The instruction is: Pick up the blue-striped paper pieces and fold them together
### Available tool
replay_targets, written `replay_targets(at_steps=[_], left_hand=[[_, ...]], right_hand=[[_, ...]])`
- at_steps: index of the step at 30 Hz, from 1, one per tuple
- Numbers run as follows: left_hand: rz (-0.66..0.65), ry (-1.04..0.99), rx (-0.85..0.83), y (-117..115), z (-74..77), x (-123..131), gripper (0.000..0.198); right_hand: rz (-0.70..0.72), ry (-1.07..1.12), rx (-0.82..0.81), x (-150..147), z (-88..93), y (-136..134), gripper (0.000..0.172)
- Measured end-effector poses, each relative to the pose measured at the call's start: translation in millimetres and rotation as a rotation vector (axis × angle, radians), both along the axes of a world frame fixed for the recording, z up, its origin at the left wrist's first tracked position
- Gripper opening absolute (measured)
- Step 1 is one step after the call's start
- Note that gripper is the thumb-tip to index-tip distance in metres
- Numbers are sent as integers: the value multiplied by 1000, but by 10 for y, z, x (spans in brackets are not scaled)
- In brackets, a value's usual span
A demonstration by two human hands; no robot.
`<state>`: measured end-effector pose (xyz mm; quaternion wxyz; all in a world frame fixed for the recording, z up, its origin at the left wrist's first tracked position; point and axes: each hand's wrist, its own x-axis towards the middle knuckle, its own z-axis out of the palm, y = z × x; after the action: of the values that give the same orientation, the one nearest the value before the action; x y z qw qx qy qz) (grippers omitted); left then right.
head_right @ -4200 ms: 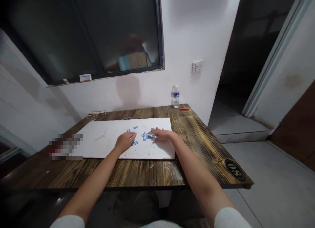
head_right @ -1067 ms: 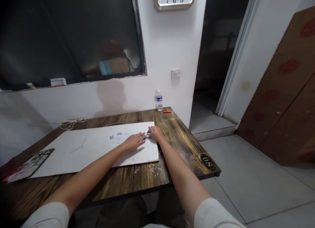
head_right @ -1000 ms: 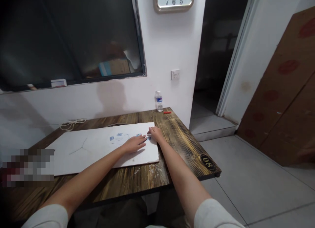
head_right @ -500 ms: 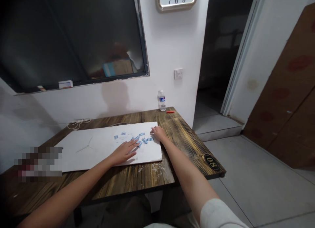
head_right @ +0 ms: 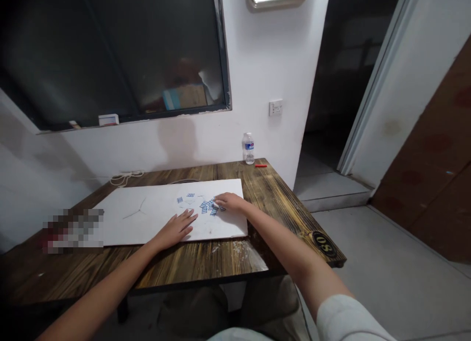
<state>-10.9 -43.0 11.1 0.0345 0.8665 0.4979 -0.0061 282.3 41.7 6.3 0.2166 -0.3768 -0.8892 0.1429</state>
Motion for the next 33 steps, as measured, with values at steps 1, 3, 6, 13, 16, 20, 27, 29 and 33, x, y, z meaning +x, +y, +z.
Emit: replay_targets(at_steps=[1, 3, 6, 13, 16, 20, 27, 29, 33], left_hand=[[-6, -1, -11, 6, 6, 23, 57], [-13, -3, -26, 25, 20, 75, 58], [-19, -14, -19, 61, 49, 174, 59], [-91, -38, 8, 148, 74, 383, 57], [-109, -67, 39, 159, 51, 373, 55], [-132, -90, 81, 139, 21, 288, 51], [-96, -111, 135, 64, -49, 203, 47], [-85, -116, 137, 49, -76, 197, 48], [-69, -176, 151, 32, -107, 187, 49]], right_hand=[[72, -29, -7, -33, -9, -41, 38], [139, -109, -19, -80, -43, -133, 41], [124, -194, -16, -101, -100, -266, 52], [149, -222, -23, -28, -139, -423, 58], [147, -218, -30, 39, -143, -435, 57], [156, -205, -23, 111, -123, -424, 53], [78, -187, 0, -12, -11, -248, 54], [75, -171, -2, -100, -6, -168, 53], [111, -191, -1, -281, -29, -21, 51]])
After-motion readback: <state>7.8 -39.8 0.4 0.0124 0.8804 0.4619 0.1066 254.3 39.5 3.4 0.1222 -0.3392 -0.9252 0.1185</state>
